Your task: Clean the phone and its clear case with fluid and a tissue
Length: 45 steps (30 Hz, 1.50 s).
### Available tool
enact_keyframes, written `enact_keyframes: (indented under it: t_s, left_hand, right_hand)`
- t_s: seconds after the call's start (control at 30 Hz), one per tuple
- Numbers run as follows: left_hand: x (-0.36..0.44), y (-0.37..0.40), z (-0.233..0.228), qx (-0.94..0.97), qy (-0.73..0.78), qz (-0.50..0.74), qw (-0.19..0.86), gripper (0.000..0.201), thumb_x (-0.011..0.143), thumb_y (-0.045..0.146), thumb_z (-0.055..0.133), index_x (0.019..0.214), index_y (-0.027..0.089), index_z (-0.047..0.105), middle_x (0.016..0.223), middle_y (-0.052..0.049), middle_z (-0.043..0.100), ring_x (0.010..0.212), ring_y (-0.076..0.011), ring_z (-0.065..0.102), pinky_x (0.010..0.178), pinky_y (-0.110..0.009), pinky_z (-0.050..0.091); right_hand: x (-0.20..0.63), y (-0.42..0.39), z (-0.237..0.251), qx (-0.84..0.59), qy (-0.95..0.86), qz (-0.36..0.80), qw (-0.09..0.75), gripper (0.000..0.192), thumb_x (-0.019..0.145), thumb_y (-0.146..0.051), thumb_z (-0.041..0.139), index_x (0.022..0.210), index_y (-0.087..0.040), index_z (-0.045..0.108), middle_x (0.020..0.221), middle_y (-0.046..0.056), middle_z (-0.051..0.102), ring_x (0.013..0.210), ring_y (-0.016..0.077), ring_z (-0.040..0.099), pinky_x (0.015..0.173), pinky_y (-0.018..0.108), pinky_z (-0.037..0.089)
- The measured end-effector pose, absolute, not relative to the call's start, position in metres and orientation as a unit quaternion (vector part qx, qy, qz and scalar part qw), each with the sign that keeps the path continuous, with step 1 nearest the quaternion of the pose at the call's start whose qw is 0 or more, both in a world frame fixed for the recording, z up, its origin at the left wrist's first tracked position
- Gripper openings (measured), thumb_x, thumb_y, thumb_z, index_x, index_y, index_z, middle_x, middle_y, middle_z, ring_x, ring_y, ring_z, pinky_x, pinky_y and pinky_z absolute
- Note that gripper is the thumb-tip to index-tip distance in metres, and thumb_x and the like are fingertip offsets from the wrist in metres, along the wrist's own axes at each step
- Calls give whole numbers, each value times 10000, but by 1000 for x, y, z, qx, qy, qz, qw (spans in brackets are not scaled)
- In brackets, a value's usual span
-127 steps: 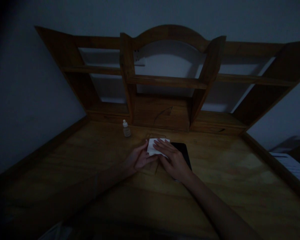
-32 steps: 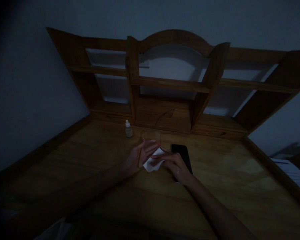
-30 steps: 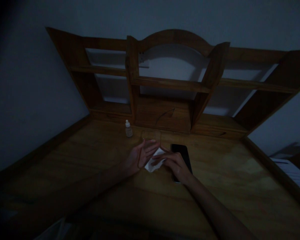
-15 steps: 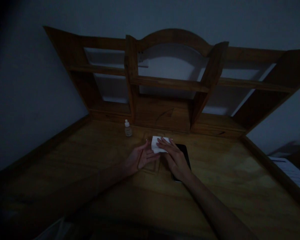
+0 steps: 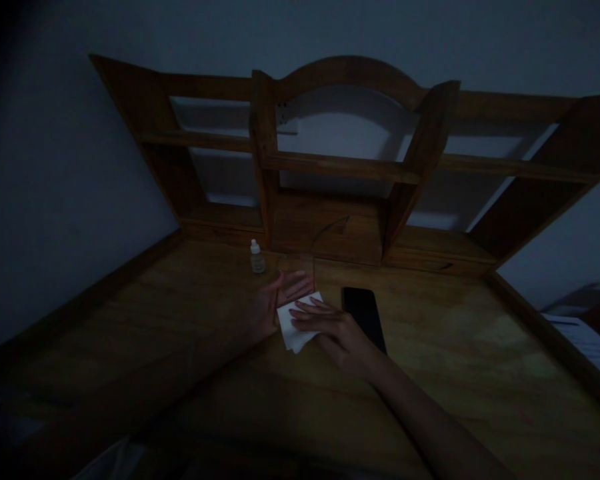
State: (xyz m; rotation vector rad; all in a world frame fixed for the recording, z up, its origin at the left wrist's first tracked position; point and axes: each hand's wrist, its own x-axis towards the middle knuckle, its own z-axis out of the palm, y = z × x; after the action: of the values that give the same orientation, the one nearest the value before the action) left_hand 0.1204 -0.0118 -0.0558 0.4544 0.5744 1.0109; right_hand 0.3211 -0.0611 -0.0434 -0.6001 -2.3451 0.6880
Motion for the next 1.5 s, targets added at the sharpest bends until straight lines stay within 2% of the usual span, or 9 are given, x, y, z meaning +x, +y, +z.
enact_keyframes:
  t_s: [0.13, 0.27, 0.4, 0.53, 0.73, 1.0, 1.2, 1.3, 1.5]
  left_hand:
    - [120, -5, -67, 207, 235, 478, 821, 347, 960, 392, 487, 1141, 127, 620, 1282, -157, 637, 1206, -239, 603, 1059, -363, 447]
    - [120, 0, -74, 212, 215, 474, 827, 367, 986, 372, 424, 1131, 105, 629, 1275, -159, 635, 1194, -245, 604, 1038, -358, 455]
    - [120, -5, -69, 232, 213, 446, 838, 352, 971, 372, 464, 1150, 118, 628, 1255, -137, 646, 1110, -237, 639, 967, -348, 497]
    - [121, -12, -59, 218, 205, 418, 858, 329, 973, 358, 475, 1148, 118, 617, 1106, -124, 708, 1043, -216, 672, 966, -332, 490]
    - [123, -15, -53, 227, 219, 369, 874, 356, 972, 338, 462, 1152, 65, 603, 1134, -203, 697, 1068, -265, 677, 1049, -425, 434]
    - [122, -19, -55, 306, 180, 280, 892, 407, 980, 350, 428, 1144, 54, 654, 1239, -230, 650, 1135, -302, 645, 995, -445, 464]
    - [122, -24, -53, 335, 190, 227, 894, 440, 985, 375, 397, 1155, 73, 667, 1239, -205, 658, 1103, -272, 660, 946, -413, 496]
    - [122, -25, -50, 351, 207, 206, 890, 472, 983, 418, 381, 1114, 83, 687, 1221, -204, 667, 1090, -272, 662, 939, -414, 498]
    - [124, -26, -49, 335, 172, 205, 903, 599, 971, 519, 336, 1152, 38, 644, 1236, -261, 633, 1189, -322, 602, 1013, -482, 442]
  right_hand:
    - [329, -59, -43, -216, -871, 271, 348, 340, 1000, -327, 441, 1256, -266, 656, 1315, 59, 651, 1314, 262, 527, 1123, 525, 394]
    - [335, -58, -43, -248, -863, 233, 373, 363, 982, -236, 435, 1280, -255, 642, 1326, 56, 643, 1307, 256, 535, 1104, 505, 431]
    - [337, -56, -45, -301, -858, 183, 373, 446, 979, -180, 396, 1395, -263, 536, 1442, 49, 540, 1377, 250, 452, 1147, 514, 377]
    - [336, -55, -46, -345, -844, 172, 373, 499, 997, -189, 366, 1485, -287, 398, 1537, 28, 415, 1449, 233, 324, 1194, 516, 293]
    - [337, -51, -46, -386, -819, 169, 389, 494, 1015, -238, 363, 1503, -316, 355, 1542, 16, 410, 1476, 220, 260, 1226, 515, 203]
    - [339, -48, -45, -427, -765, 168, 450, 417, 1021, -348, 375, 1419, -315, 498, 1468, 14, 513, 1400, 243, 416, 1186, 494, 302]
    - [342, -48, -48, -506, -680, 211, 488, 369, 995, -426, 453, 1261, -253, 642, 1109, 26, 731, 1042, 281, 668, 922, 413, 525]
    - [341, -47, -50, -509, -668, 217, 498, 369, 993, -426, 460, 1262, -247, 638, 1123, 26, 725, 1066, 284, 652, 946, 423, 507]
    - [335, -48, -49, -444, -737, 216, 460, 385, 1011, -353, 409, 1369, -316, 546, 1388, 2, 590, 1322, 251, 502, 1136, 477, 365]
